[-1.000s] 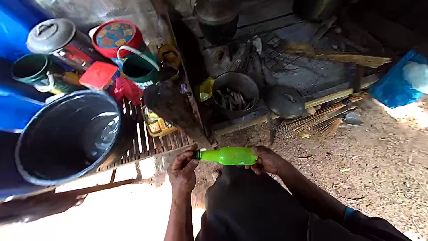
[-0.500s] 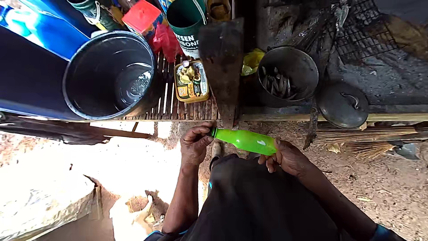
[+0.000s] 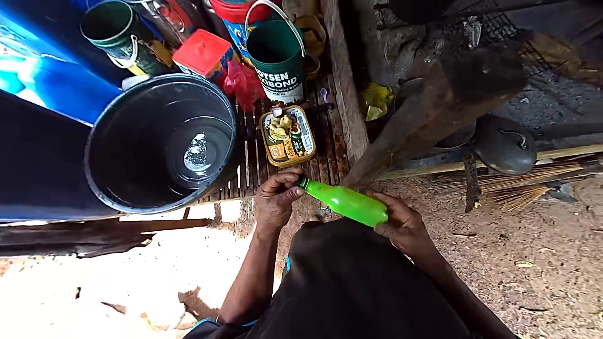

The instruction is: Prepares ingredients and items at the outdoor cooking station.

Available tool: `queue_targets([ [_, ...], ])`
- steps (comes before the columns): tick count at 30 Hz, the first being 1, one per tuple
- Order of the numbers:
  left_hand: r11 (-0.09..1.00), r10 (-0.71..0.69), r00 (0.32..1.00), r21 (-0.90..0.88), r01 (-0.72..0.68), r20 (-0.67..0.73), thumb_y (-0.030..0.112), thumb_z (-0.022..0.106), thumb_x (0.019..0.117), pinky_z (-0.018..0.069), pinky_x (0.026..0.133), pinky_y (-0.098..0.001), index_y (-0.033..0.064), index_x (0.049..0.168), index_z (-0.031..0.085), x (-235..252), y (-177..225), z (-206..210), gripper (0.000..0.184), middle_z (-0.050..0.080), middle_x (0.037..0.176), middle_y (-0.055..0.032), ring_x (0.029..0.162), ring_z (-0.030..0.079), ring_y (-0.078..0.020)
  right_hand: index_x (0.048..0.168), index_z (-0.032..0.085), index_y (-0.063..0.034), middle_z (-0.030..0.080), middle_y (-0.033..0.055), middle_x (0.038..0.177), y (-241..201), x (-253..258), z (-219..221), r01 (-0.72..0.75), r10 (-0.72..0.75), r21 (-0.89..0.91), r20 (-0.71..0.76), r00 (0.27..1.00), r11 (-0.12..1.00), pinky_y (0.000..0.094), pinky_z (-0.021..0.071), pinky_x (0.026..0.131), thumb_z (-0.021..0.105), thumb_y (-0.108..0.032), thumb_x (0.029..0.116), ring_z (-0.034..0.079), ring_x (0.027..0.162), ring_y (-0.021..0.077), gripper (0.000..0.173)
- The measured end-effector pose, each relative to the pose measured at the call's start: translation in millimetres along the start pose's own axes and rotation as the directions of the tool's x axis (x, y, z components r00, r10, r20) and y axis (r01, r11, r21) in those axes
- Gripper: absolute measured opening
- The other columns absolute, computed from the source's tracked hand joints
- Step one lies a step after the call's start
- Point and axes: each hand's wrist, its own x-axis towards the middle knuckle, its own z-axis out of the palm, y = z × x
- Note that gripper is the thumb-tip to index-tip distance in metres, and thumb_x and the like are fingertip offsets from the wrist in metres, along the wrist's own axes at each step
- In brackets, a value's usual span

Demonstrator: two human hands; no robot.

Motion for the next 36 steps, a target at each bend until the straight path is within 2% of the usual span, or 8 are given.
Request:
queue_targets([
  [3,1.0,-0.019,1.0,0.001,0.019,-0.005,0.01,0.084,0.0826,0.0594,0.091,-0.0381,0.0129,0.108,0.076,12,4,-11,0.026,0.072,0.118,-0.0082,0.106,0.069,-0.0207,0.141,0.053,0.0061,0.063,0.0209,0.134,7,6,14,0.009,-0.009,-0.01,-0.001,1.0,1.0,0.0452,0.0606,0.096,0.085,-0.01,0.0816,0.068,0.113,0.0296,0.069],
  [8,0.997,-0.068,0.99,0.023,0.071,-0.121,0.028,0.081,0.0892,0.0602,0.088,-0.0349,0.011,0.115,0.077,21,8,-17,0.031,0.07,0.129,-0.0106,0.109,0.069,-0.0192,0.141,0.054,0.003,0.068,0.0176,0.12,21,19,34,-0.086,0.093,0.083,-0.079,0.993,0.993,0.0369,0.0617,0.073,0.07,-0.016,0.0965,0.069,0.09,0.0223,0.051],
  [14,0.982,-0.144,0.95,-0.158,0.103,-0.277,0.02,0.08,0.0895,0.0622,0.079,-0.0337,0.0092,0.109,0.079,20,9,-8,0.023,0.075,0.109,-0.0126,0.094,0.073,-0.0193,0.14,0.051,0.0026,0.064,0.0213,0.126,22,28,53,-0.214,0.227,0.213,-0.037,0.973,0.953,0.0527,0.0641,0.082,0.065,-0.007,0.0965,0.072,0.101,0.035,0.047],
  [18,0.945,-0.177,0.945,-0.315,0.085,-0.274,0.02,0.074,0.0948,0.0622,0.086,-0.0406,0.0082,0.116,0.074,18,9,-5,0.025,0.072,0.118,-0.0185,0.101,0.073,-0.0269,0.141,0.048,0.0022,0.068,0.0207,0.117,21,30,61,-0.253,0.273,0.239,-0.053,0.961,0.938,0.0417,0.0644,0.069,0.049,-0.01,0.1037,0.073,0.088,0.0296,0.039],
  [23,0.929,-0.145,0.964,-0.366,0.055,-0.224,0.018,0.062,0.1019,0.0592,0.093,-0.0466,0.0108,0.115,0.071,11,8,-10,0.017,0.065,0.132,-0.0205,0.113,0.069,-0.0328,0.144,0.049,0.0016,0.068,0.0202,0.117,24,25,62,-0.238,0.246,0.163,-0.032,0.969,0.958,0.0418,0.0651,0.072,0.074,-0.011,0.0928,0.073,0.088,0.0285,0.058],
  [25,0.913,-0.177,0.958,-0.4,0.074,-0.227,0.018,0.061,0.1019,0.0596,0.091,-0.0465,0.0095,0.114,0.07,9,6,-9,0.017,0.067,0.129,-0.0227,0.11,0.07,-0.0344,0.142,0.051,0.0007,0.07,0.0188,0.11,24,23,64,-0.293,0.31,0.181,-0.074,0.948,0.939,0.042,0.0652,0.069,0.071,-0.008,0.0923,0.073,0.081,0.0274,0.054],
  [29,0.904,-0.191,0.956,-0.419,0.083,-0.222,0.016,0.073,0.0952,0.0616,0.088,-0.0436,0.01,0.113,0.072,6,4,-8,0.018,0.07,0.12,-0.0216,0.104,0.072,-0.0317,0.133,0.057,-0.002,0.074,0.017,0.097,29,17,62,-0.341,0.368,0.298,-0.04,0.929,0.892,0.0364,0.0628,0.06,0.052,-0.028,0.1078,0.073,0.072,0.0238,0.036],
  [36,0.884,-0.209,0.967,-0.45,0.124,-0.144,0.019,0.064,0.1012,0.0612,0.088,-0.0472,0.0104,0.12,0.071,5,5,-10,0.022,0.071,0.113,-0.0231,0.1,0.073,-0.0335,0.137,0.054,-0.0049,0.073,0.0193,0.111,35,14,65,-0.405,0.393,0.233,0.098,0.914,0.884,0.0291,0.0568,0.054,0.04,-0.042,0.1107,0.07,0.069,0.02,0.048],
])
